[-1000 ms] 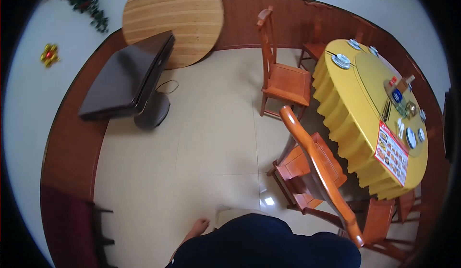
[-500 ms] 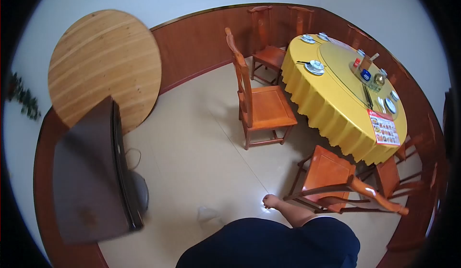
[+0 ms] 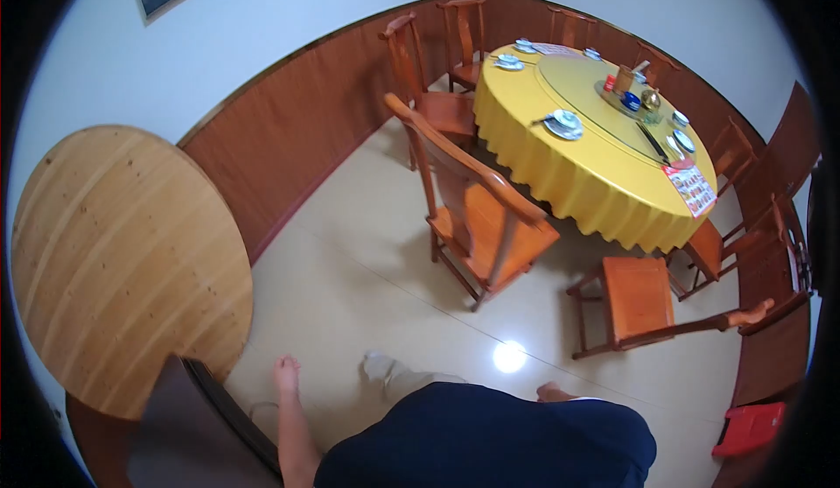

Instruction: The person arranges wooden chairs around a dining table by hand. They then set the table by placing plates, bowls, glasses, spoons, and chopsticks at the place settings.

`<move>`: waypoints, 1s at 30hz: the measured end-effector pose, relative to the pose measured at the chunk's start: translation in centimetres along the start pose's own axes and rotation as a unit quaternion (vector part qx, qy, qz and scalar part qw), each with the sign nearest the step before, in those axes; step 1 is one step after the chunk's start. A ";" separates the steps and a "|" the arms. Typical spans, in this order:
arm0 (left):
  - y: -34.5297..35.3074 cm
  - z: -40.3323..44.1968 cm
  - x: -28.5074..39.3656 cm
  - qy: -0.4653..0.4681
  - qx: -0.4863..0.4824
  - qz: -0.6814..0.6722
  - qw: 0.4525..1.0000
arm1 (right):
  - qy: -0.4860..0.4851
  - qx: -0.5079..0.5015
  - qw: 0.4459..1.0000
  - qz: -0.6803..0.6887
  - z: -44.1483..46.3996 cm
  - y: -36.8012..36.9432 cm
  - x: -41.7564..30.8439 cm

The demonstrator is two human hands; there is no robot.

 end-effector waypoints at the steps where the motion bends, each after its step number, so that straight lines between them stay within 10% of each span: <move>1: 1.0 3.0 1.9 -0.012 0.001 -0.066 0.998 | -0.082 -0.036 0.985 -0.148 1.8 2.0 -3.4; 5: 1.7 11.0 0.0 -0.047 -0.180 0.118 0.975 | -0.434 -0.010 0.672 -0.600 10.8 11.8 -20.9; 7: 0.3 11.5 1.7 0.024 -0.325 0.347 0.879 | -0.490 0.073 0.723 -0.482 -1.7 8.1 -38.9; 9: -0.4 14.7 1.5 0.012 -0.384 0.442 0.810 | -0.380 -0.035 0.915 0.129 -11.3 4.1 -50.7; 14: 1.1 29.0 0.1 -0.109 -0.352 0.498 0.785 | -0.488 0.016 0.865 0.114 -20.2 -0.6 -66.9; 21: 15.5 57.0 7.6 -0.017 -0.407 0.568 0.715 | -0.347 0.042 0.906 0.239 -22.3 -4.7 -76.2; 26: 43.0 70.9 25.3 0.214 -0.433 0.513 0.710 | -0.397 0.028 0.852 0.339 -32.1 -13.7 -81.3; 30: 65.2 56.6 47.1 0.213 -0.617 0.066 0.755 | -0.445 0.136 0.800 0.380 -36.8 -22.5 -83.2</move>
Point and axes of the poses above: each hand's wrist, its own z-axis towards the middle knuckle, its own y-axis out of the palm, x = y × z, the point moved 4 cm from there along z, towards the middle knuckle, and after that the axes turned 3 degrees about x, right-handed, at the moved point
